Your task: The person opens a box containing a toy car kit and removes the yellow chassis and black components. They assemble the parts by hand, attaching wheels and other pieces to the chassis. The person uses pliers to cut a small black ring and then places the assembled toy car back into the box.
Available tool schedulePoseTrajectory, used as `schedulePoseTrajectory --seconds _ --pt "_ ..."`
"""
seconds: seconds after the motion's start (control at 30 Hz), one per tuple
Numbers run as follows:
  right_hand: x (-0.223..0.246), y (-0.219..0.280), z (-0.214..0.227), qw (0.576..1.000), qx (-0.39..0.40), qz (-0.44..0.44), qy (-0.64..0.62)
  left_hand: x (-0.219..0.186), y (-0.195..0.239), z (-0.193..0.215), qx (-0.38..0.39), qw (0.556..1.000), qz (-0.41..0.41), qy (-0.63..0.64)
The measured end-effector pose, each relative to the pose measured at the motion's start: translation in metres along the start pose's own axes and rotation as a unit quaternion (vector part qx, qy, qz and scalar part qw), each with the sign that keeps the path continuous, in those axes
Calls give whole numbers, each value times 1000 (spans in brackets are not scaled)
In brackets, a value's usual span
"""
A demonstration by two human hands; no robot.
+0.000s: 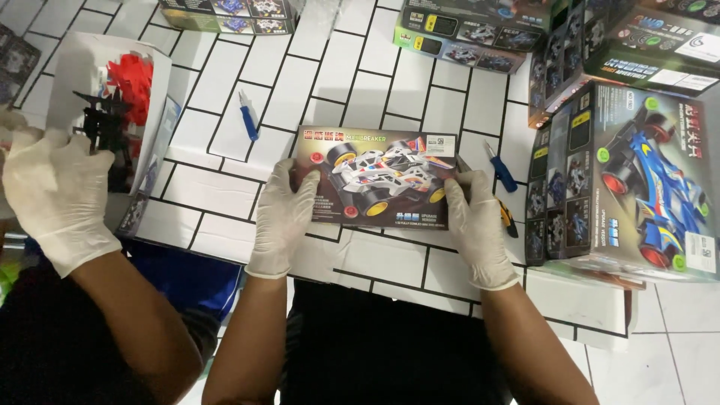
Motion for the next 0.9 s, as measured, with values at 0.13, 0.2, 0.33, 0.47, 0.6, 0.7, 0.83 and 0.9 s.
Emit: schedulePoseTrajectory --seconds 0.13,0.2,0.33,0.47,0.6,0.7,0.83,0.9 --pt "4 1 6 1000 -19 1 -10 -2 6 2 -3 1000 7 6" --pt "7 -2 9 999 -29 1 -20 -17 16 3 -1 1000 7 9" --pt "15 -5 9 999 -6 -28 -17 -50 49 12 27 999 18 41" --pt "16 -6 8 996 13 -60 -68 -54 59 15 63 994 43 79" --pt "16 -8 7 993 36 -80 -81 -52 60 18 77 992 45 88" --pt "26 -7 14 987 37 -112 -105 -53 63 18 103 988 63 99" --pt "44 -3 19 977 39 -151 -144 -65 72 23 122 984 59 118" --pt "43 -5 21 974 42 -162 -151 -67 75 27 127 982 56 127"
Point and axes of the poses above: each hand's wrist, its own y-axis away from the middle knuckle, its own z-axis out of the back of the hand, x = y × z, the point moved 6 cm from there along -y, towards the middle knuckle, and after that the axes turned 13 degrees about z, right-handed, at the moved point
